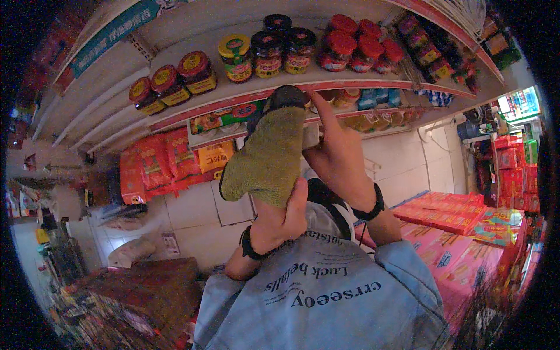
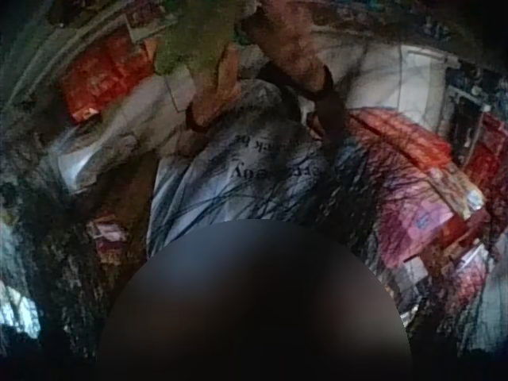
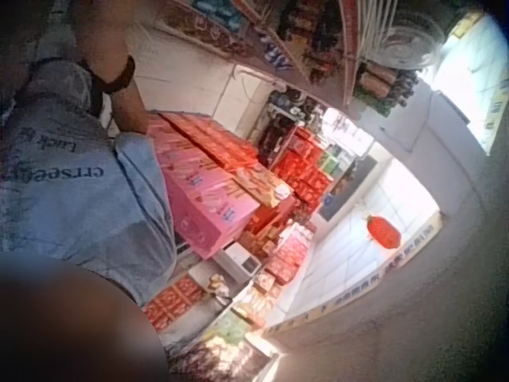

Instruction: The person assembles a small white plastic device by inserting two white rods into a green fabric pouch and then attaching the plastic base. They repeatedly adjust the rods and the pouch to secure the components together.

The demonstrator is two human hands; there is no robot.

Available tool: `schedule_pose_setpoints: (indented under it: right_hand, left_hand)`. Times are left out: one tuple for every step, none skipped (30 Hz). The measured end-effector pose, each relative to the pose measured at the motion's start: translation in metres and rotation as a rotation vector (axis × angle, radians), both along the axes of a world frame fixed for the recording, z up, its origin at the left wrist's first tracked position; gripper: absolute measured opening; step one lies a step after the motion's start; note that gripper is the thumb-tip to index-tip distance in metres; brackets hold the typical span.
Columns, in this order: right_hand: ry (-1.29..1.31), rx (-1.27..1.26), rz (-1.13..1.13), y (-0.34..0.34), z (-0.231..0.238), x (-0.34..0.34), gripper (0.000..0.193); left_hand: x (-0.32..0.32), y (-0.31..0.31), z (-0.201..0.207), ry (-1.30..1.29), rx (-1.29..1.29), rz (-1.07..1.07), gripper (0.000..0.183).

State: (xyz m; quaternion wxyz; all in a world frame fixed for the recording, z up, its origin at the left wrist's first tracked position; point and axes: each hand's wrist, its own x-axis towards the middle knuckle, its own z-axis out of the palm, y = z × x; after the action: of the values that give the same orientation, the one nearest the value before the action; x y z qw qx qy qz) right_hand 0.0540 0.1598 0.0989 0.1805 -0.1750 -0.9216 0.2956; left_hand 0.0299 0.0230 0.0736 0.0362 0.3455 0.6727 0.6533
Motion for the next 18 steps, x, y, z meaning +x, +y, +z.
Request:
schedule_pose_setpoints:
  right_hand:
    - [-0.004,0.059,-0.037,0.001,0.000,0.000,0.074]
    - [-0.002,0.056,-0.046,0.003,0.000,-0.001,0.074]
    - [0.017,0.129,-0.023,0.004,-0.001,-0.003,0.075]
    - [0.033,0.208,-0.006,0.005,-0.002,-0.004,0.077]
    - [0.033,0.209,-0.013,0.003,-0.001,-0.002,0.077]
    - [-0.051,0.260,-0.026,0.000,-0.002,0.000,0.078]
    - [-0.137,0.312,-0.041,-0.002,-0.003,0.002,0.080]
    - [-0.138,0.310,-0.044,-0.006,-0.001,0.004,0.080]
    - [-0.178,0.322,-0.023,-0.012,0.003,0.007,0.080]
    - [-0.218,0.333,-0.001,-0.015,0.005,0.008,0.080]
    - [-0.220,0.329,-0.005,-0.015,0.001,0.005,0.080]
    - [-0.176,0.365,-0.021,-0.013,-0.004,0.001,0.079]
    - [-0.133,0.400,-0.042,-0.010,-0.008,-0.002,0.079]
    - [-0.133,0.399,-0.053,-0.006,-0.011,-0.006,0.079]
    - [-0.159,0.405,-0.083,0.001,-0.014,-0.013,0.077]
    - [-0.184,0.412,-0.112,0.005,-0.017,-0.018,0.076]
    - [-0.184,0.410,-0.113,0.009,-0.020,-0.019,0.076]
    - [-0.125,0.353,-0.128,0.016,-0.024,-0.019,0.071]
  left_hand:
    - [-0.002,0.002,0.000,0.093,0.030,0.025,0.034]
    - [-0.003,0.003,-0.002,0.186,0.060,0.048,0.033]
    - [-0.002,0.001,-0.014,0.190,0.056,0.048,0.033]
    - [-0.001,0.000,-0.035,0.333,0.049,0.108,0.031]
    - [0.000,-0.001,-0.050,0.475,0.042,0.168,0.029]
    - [0.000,0.000,-0.040,0.477,0.038,0.166,0.029]
    - [-0.001,0.001,-0.021,0.036,0.045,0.133,0.028]
    - [-0.001,0.003,-0.010,-0.405,0.049,0.097,0.027]
    - [0.001,0.004,-0.007,-0.405,0.045,0.093,0.027]
    - [0.002,0.004,-0.006,-0.463,0.038,0.106,0.026]
    - [0.003,0.005,-0.007,-0.522,0.030,0.118,0.026]
    - [0.004,0.004,-0.012,-0.520,0.027,0.113,0.026]
    - [0.007,0.003,-0.025,-0.357,0.039,0.089,0.027]
    - [0.009,0.002,-0.031,-0.194,0.054,0.065,0.027]
    - [0.013,0.003,-0.030,-0.194,0.051,0.061,0.027]
    - [0.019,0.006,-0.027,-0.292,0.121,0.073,0.028]
    - [0.024,0.006,-0.024,-0.389,0.192,0.086,0.029]
    - [0.023,0.005,-0.022,-0.390,0.194,0.087,0.029]
